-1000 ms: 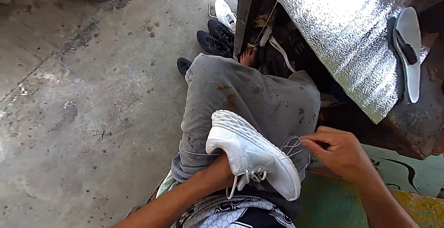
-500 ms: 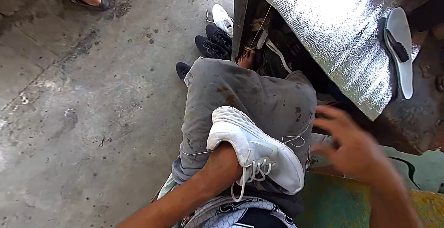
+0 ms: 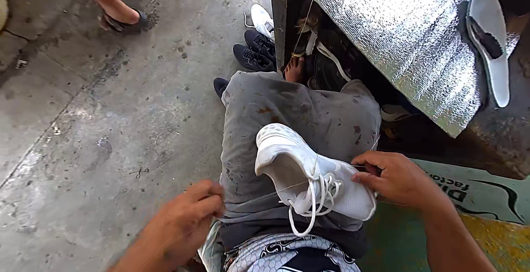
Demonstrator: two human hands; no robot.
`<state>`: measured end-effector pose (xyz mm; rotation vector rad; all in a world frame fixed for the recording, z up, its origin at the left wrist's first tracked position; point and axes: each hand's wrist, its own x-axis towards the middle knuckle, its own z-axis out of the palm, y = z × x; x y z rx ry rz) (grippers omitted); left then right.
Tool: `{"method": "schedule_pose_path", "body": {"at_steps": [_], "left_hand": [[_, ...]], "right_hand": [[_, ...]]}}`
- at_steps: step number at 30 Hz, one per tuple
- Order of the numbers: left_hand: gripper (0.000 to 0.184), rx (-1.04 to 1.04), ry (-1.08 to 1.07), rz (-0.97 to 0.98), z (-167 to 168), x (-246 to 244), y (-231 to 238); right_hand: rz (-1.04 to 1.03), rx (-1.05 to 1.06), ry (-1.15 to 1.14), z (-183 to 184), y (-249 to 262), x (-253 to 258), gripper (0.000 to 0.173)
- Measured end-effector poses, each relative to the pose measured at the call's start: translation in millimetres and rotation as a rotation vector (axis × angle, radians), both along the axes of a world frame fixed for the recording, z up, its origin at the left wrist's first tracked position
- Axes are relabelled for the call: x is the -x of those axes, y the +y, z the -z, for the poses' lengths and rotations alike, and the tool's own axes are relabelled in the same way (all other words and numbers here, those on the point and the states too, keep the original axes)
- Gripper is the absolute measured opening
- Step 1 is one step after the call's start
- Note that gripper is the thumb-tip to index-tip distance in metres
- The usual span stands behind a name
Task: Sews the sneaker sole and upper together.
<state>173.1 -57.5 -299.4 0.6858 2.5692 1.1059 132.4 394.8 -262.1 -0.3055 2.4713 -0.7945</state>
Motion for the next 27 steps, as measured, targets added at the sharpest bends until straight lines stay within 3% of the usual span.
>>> {"method": "schedule_pose_path", "body": {"at_steps": [3, 5, 7, 8, 9, 11, 12, 14, 17, 24, 27], "left_hand": [[0.026, -0.667, -0.35, 0.229, -17.8, 11.5, 31.5], [0.027, -0.988, -0.562, 0.288, -27.4, 20.1, 52.5], [0.02, -0.94, -0.555, 0.242, -32.4, 29.1, 65.6], [0.018, -0.781, -0.443, 0.2, -34.9, 34.3, 70.7], [0.019, -0.562, -0.284, 0.156, -37.3, 38.1, 75.8], [0.029, -0.132, 0.045, 0.114, -40.7, 40.9, 87.7], [0.031, 0.033, 0.177, 0.126, -41.8, 40.2, 93.5], [0.029, 0.27, 0.34, 0.163, -44.0, 34.8, 101.8], [0.02, 0.39, 0.366, 0.204, -44.7, 23.7, 98.9], [0.036, 0.266, 0.114, 0.263, -15.0, 1.9, 18.2], [0.036, 0.198, 0.078, 0.229, -13.3, 4.2, 10.8]], "right_hand": [[0.117, 0.181, -0.128, -2.3, 8.9, 8.8, 0.024], [0.224, 0.626, -0.263, 0.6, 8.8, 12.1, 0.022], [0.302, 1.06, -0.487, 2.4, -0.5, 14.7, 0.027], [0.338, 1.078, -0.502, 1.4, -5.2, 15.6, 0.026], [0.362, 0.947, -0.423, -1.1, -9.1, 15.7, 0.023], [0.284, 0.408, -0.17, -7.7, -17.5, 14.9, 0.018], [0.202, 0.159, -0.095, -10.6, -23.2, 13.1, 0.033], [0.069, -0.141, 0.013, -12.5, -38.6, 7.7, 0.061], [0.025, -0.241, 0.166, 0.4, -47.4, 2.2, 0.063], [-0.044, -0.218, 0.283, 19.2, -50.7, -9.7, 0.052], [-0.027, -0.2, 0.303, 20.0, -53.0, -8.5, 0.05]]}}
